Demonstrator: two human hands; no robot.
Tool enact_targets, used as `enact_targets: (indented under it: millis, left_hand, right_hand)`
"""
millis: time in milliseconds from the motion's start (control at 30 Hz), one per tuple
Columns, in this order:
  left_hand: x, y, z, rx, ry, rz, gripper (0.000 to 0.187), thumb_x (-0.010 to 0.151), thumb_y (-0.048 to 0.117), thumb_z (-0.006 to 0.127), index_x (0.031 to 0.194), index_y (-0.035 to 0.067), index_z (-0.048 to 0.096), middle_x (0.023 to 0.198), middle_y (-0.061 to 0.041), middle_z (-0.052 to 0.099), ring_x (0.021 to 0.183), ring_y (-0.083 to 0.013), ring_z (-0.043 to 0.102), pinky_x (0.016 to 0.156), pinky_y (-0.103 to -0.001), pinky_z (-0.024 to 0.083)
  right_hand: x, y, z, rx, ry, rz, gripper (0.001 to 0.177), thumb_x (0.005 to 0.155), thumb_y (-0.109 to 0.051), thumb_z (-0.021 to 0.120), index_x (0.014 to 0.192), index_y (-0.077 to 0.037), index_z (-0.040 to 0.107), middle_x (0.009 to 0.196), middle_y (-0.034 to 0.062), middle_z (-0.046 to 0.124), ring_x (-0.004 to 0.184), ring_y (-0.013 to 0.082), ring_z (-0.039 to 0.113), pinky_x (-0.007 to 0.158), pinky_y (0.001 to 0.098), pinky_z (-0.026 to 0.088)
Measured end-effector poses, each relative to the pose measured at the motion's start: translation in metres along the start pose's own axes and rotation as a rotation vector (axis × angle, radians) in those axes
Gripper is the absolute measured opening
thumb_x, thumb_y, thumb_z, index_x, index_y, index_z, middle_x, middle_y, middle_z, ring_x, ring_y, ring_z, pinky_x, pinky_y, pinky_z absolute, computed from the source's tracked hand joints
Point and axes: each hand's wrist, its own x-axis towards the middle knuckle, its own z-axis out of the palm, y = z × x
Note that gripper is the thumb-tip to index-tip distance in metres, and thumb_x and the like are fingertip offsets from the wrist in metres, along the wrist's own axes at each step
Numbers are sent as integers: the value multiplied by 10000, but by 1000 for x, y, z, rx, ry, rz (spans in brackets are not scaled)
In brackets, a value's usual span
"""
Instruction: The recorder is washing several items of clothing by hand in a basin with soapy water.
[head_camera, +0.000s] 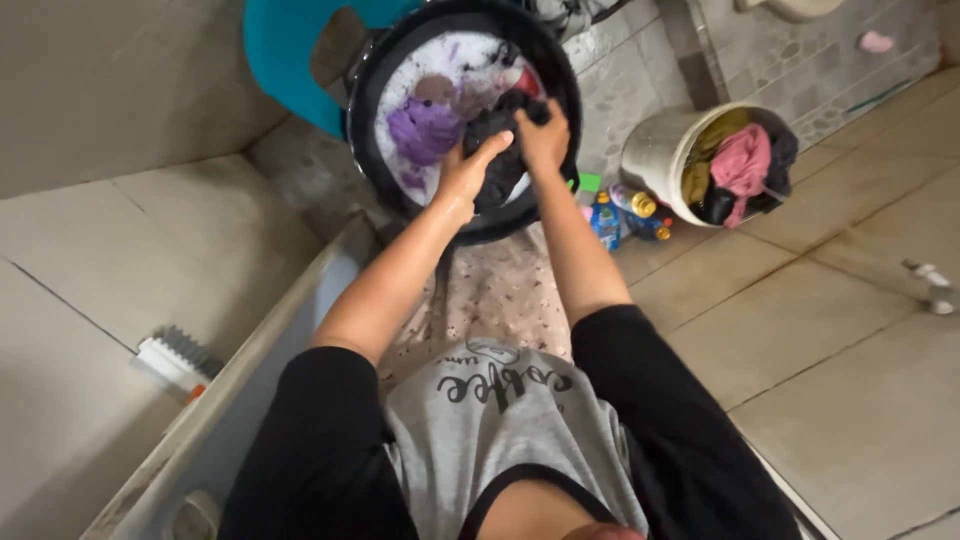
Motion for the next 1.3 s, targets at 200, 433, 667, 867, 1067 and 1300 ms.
enact_targets:
  millis: [200,433,667,867,1067,1300]
  left_hand:
    - [75,-95,-99,887,349,138,805,700,465,939,1341,130,586,1283,-197,636,1205,-374,589,991,-445,504]
    - [83,-120,-94,1522,-188,358,1056,613,390,953,1547,314,464,1602,-214,266,1409,-468,333,1003,-644,405]
    - [149,-183,-98,1534,-183,354,957,649,420,919,1491,329,472,1631,-230,189,1441,-547,251,1076,-553,429]
    - [244,-239,-109,1458,-125,280,544,923,92,609,1442,256,609,1630,-242,393,1263,-440,590,1001,-512,536]
    - [250,-195,-89,1447,-120,367,371,838,68,649,1196,138,714,1253,-215,621,1151,-429,621,964,-514,517]
    - [49,-20,-41,762,-404,781,375,708,-10,808,1066,15,700,1108,-182,685,1055,-392,662,900,-437,544]
  right_hand:
    - [16,38,2,-313,-83,9,600,849,-427,776,1388,-249,586,1370,185,620,1224,414,627,1010,483,519]
    - [-34,69,62,-688,-324,-323,842,769,-437,798,1522,-422,420,1627,191,201,1356,580,356,972,670,456]
    - [12,167,166,-886,-466,-288,633,976,-589,604,1514,-300,438,1671,271,193,1494,584,209,1125,617,380]
    - [64,111,119,-757,-686,-321,549,980,-567,575,1410,-227,600,1550,236,396,1426,480,365,1149,504,430]
    - [135,157,152,-512,-950,-312,587,889,-493,615,1331,-121,718,1335,159,670,1243,319,629,1078,452,505]
    - [46,34,28,476,-680,835,606,951,-629,451,1320,-168,589,1125,47,631,1015,361,571,856,677,386]
